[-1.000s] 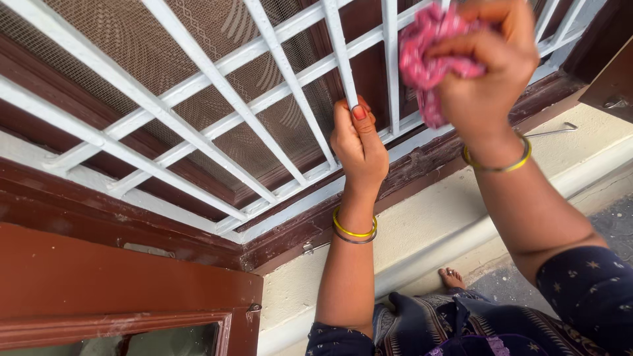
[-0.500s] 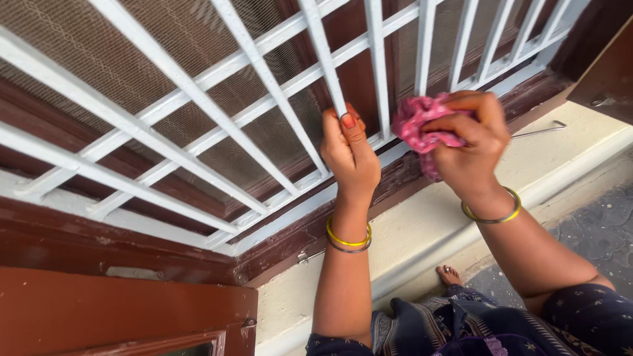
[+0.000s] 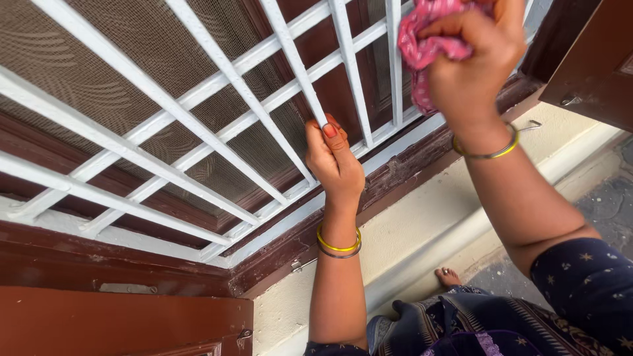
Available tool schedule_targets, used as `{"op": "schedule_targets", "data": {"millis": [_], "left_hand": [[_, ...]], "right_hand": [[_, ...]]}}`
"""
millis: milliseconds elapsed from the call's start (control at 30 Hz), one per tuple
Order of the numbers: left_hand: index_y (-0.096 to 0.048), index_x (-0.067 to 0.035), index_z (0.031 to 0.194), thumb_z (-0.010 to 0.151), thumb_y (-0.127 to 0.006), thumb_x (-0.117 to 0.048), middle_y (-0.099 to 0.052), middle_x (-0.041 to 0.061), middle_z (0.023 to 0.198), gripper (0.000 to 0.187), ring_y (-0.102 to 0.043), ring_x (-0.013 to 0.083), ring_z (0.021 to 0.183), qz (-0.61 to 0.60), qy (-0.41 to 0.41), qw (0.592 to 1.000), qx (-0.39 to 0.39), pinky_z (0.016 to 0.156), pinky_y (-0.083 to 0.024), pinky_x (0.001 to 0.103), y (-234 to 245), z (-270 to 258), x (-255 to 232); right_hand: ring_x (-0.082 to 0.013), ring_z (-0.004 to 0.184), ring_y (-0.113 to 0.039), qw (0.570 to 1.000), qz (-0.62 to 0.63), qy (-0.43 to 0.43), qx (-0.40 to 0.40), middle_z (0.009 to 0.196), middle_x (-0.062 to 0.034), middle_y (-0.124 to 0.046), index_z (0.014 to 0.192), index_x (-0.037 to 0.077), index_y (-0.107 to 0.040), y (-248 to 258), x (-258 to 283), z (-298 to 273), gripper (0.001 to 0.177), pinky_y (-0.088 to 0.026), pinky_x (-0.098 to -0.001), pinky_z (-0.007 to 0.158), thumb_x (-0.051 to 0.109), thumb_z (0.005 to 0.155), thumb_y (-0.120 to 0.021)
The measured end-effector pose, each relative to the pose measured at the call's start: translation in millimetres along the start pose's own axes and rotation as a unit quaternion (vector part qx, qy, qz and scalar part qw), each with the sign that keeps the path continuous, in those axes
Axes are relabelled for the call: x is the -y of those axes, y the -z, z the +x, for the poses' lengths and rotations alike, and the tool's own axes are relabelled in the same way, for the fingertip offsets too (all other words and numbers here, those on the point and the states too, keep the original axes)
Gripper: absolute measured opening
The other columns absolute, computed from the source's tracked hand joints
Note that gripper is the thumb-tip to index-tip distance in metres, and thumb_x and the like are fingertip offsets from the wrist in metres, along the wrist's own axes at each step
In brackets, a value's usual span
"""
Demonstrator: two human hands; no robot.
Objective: The person wipes a white metal window grate and the wooden window frame with a pink cloth by hand.
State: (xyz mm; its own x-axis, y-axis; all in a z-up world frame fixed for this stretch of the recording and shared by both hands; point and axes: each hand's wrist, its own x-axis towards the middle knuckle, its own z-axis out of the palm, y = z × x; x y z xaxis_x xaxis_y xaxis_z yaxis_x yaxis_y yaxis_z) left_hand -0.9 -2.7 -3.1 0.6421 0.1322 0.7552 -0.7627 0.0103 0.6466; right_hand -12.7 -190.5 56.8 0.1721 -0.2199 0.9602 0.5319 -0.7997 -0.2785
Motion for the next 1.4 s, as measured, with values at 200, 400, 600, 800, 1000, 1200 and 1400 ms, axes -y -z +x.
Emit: {"op": "schedule_targets", "data": {"millis": [200,400,600,800,1000,1200,1400], "left_hand": [[-0.051,-0.002,0.102,0.116,-0.04,-0.026,-0.049,0.002,0.076,0.03,-0.045,0.0067,0.061,-0.006,0.0,1.0,0.001,0.055,-0.035,0.025,-1.4,1.1,-6.6],[-0.051,-0.002,0.101,0.115,-0.039,-0.026,-0.046,0.0,0.069,0.031,-0.043,0.006,0.057,0.018,-0.018,1.0,-0.016,0.052,-0.031,0.024,-5.1,2.4,-5.7],[-0.05,-0.002,0.101,0.115,-0.039,-0.026,-0.046,0.0,0.07,0.029,-0.041,0.0052,0.057,0.002,-0.014,1.0,-0.001,0.053,-0.03,0.023,-2.8,2.6,-4.2],[-0.05,-0.002,0.103,0.115,-0.04,-0.025,-0.05,0.001,0.075,0.028,-0.046,0.0062,0.061,0.019,-0.009,1.0,-0.006,0.055,-0.035,0.024,-2.4,0.0,-6.9],[-0.051,-0.003,0.103,0.115,-0.04,-0.024,-0.049,0.0,0.074,0.026,-0.044,0.0068,0.061,0.021,-0.013,1.0,-0.009,0.056,-0.035,0.025,-3.1,0.6,-4.5],[-0.05,-0.004,0.103,0.116,-0.04,-0.024,-0.047,0.0,0.073,0.025,-0.043,0.0069,0.062,0.009,-0.003,1.0,-0.005,0.056,-0.035,0.025,-2.4,0.5,-5.2],[-0.05,-0.004,0.101,0.116,-0.04,-0.025,-0.048,0.0,0.074,0.028,-0.044,0.0072,0.063,0.025,-0.002,1.0,-0.005,0.057,-0.036,0.025,-1.0,0.0,-6.9]], "right_hand": [[-0.0278,0.099,-0.063,0.997,-0.066,-0.015,0.033,0.101,-0.0112,-0.055,0.09,0.006,-0.077,2.5,8.2,-57.6,0.021,-0.049,-0.0357,0.08,-0.01,0.076,-0.08],[-0.0285,0.097,-0.062,0.992,-0.037,-0.072,0.092,0.1,-0.0102,-0.058,0.092,0.009,-0.08,16.0,7.0,-47.2,0.032,-0.05,-0.0357,0.081,-0.011,0.068,-0.074],[-0.0278,0.103,-0.064,0.999,0.029,-0.001,0.016,0.11,-0.0131,-0.059,0.094,0.003,-0.074,0.5,10.5,11.8,0.025,-0.052,-0.034,0.086,-0.015,0.076,-0.076],[-0.0341,0.108,-0.059,0.994,-0.1,0.015,0.048,0.112,-0.0158,-0.055,0.097,0.005,-0.073,2.5,13.9,-41.2,0.026,-0.049,-0.0421,0.09,-0.009,0.075,-0.078],[-0.0322,0.103,-0.059,0.989,-0.073,-0.037,0.124,0.11,-0.0141,-0.058,0.09,0.004,-0.07,23.2,0.1,-70.5,0.024,-0.05,-0.0407,0.086,-0.008,0.07,-0.076],[-0.027,0.104,-0.063,0.994,-0.012,-0.015,0.107,0.111,-0.0125,-0.058,0.092,0.003,-0.075,26.0,-5.2,-16.6,0.025,-0.052,-0.0353,0.085,-0.014,0.074,-0.072],[-0.0305,0.117,-0.059,0.997,0.054,-0.018,0.043,0.127,-0.0172,-0.049,0.107,-0.002,-0.067,7.7,11.5,0.1,0.028,-0.05,-0.0371,0.1,-0.013,0.082,-0.072]]}}
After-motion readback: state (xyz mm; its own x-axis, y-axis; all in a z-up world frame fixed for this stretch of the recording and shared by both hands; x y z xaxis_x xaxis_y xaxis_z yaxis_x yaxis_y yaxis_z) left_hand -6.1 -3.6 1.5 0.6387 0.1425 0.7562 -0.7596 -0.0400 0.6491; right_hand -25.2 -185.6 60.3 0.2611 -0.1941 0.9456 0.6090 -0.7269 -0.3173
